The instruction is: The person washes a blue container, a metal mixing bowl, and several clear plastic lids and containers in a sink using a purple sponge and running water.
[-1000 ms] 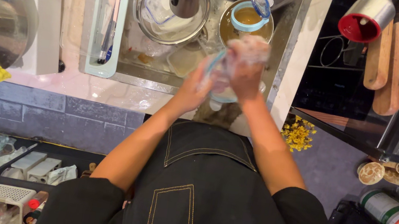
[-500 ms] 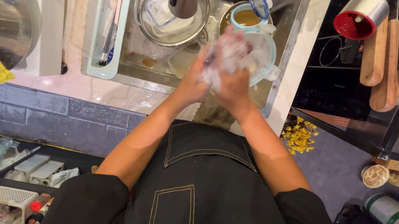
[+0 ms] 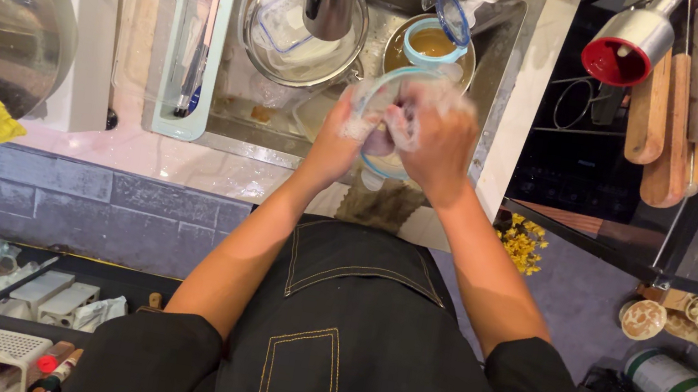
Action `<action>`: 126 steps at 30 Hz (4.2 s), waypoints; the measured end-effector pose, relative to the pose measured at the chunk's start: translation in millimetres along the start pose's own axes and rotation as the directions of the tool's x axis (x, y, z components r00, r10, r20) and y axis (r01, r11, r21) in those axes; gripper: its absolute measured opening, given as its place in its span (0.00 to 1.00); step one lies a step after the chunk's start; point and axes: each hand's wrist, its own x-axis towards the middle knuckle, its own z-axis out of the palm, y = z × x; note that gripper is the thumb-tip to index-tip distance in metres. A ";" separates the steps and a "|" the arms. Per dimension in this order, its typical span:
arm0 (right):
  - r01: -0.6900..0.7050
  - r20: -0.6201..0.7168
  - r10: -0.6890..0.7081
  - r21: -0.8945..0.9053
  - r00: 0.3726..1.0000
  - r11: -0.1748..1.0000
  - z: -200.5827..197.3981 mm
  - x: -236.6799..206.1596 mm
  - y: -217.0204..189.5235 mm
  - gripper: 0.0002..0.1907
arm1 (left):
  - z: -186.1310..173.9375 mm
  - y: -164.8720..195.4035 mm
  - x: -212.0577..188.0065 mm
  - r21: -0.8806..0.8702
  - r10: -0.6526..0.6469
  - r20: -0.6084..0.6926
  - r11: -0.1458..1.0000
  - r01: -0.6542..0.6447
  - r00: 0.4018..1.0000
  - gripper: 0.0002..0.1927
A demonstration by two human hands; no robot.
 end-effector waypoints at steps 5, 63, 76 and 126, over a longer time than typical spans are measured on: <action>-0.021 -0.006 0.023 0.228 1.000 0.974 -9.7 5.1 -16.0 0.28 | 4.2 -5.4 1.8 -0.228 -0.092 -0.035 0.970 0.081 0.995 0.26; -0.130 0.016 0.450 0.966 0.893 0.224 22.8 -34.1 -44.6 0.35 | 44.0 -55.4 30.9 -0.453 -0.289 -0.140 0.869 0.198 0.947 0.24; -0.217 0.037 0.428 0.899 0.903 0.381 31.0 -16.9 -23.5 0.31 | 48.2 -74.6 16.3 -0.462 -0.459 -0.093 0.806 0.370 0.883 0.28; -0.317 0.040 0.536 0.843 0.843 0.435 118.5 -34.6 35.0 0.12 | -67.7 -107.6 29.3 0.528 -0.121 0.045 0.846 0.080 0.992 0.16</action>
